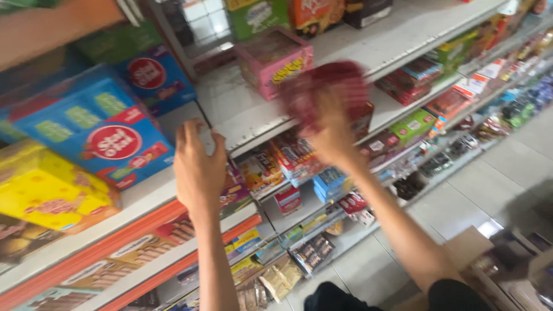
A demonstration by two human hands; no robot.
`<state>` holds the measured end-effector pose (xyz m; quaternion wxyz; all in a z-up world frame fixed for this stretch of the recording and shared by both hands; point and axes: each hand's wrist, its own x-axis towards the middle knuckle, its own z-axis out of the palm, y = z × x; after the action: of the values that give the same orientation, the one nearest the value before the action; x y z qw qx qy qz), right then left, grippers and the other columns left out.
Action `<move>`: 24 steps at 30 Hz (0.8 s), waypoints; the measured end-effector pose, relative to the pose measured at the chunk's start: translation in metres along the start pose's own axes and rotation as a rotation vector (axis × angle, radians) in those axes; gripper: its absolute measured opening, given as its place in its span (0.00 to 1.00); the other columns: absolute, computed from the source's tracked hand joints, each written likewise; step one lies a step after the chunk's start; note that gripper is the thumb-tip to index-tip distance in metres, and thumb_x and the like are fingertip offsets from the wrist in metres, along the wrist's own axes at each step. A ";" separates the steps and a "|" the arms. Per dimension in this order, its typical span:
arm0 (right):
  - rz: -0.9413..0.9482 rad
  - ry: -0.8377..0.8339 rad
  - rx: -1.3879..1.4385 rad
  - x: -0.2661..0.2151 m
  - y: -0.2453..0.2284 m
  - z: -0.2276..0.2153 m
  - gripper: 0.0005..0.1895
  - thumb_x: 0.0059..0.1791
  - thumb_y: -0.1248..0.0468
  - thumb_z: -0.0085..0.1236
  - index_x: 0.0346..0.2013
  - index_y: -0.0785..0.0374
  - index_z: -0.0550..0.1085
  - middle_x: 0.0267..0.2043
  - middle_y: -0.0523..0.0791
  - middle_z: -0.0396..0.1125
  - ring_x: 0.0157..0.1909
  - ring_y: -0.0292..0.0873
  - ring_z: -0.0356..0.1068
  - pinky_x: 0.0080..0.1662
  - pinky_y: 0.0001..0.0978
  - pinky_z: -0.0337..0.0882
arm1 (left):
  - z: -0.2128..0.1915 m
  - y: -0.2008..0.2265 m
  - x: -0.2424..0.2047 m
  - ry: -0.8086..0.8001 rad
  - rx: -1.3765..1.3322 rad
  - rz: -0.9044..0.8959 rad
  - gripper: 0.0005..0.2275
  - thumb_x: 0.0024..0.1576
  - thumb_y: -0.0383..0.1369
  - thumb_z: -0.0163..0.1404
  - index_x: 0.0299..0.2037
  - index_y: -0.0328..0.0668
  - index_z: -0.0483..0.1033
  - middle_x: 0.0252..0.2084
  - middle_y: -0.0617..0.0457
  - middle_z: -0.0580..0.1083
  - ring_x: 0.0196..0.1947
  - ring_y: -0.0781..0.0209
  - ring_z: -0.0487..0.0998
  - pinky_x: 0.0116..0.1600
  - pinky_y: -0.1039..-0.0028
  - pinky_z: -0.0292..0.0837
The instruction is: The person wipes the surfaces of several store shelves using a cloth, moving boxes of snacks aside to reach the back of the shelves.
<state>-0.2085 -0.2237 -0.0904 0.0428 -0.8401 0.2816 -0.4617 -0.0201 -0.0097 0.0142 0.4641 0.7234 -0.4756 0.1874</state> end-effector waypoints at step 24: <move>0.087 0.263 0.124 -0.019 0.001 0.073 0.31 0.53 0.46 0.52 0.59 0.67 0.62 0.62 0.61 0.52 0.68 0.63 0.49 0.66 0.55 0.45 | 0.002 0.008 0.000 -0.055 0.044 -0.047 0.07 0.62 0.32 0.49 0.47 0.38 0.70 0.46 0.40 0.75 0.39 0.32 0.78 0.37 0.50 0.70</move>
<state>-0.1582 -0.2289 -0.1466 0.0775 -0.7553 0.2916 -0.5818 -0.0272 -0.0127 0.0173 0.4391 0.7491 -0.4671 0.1667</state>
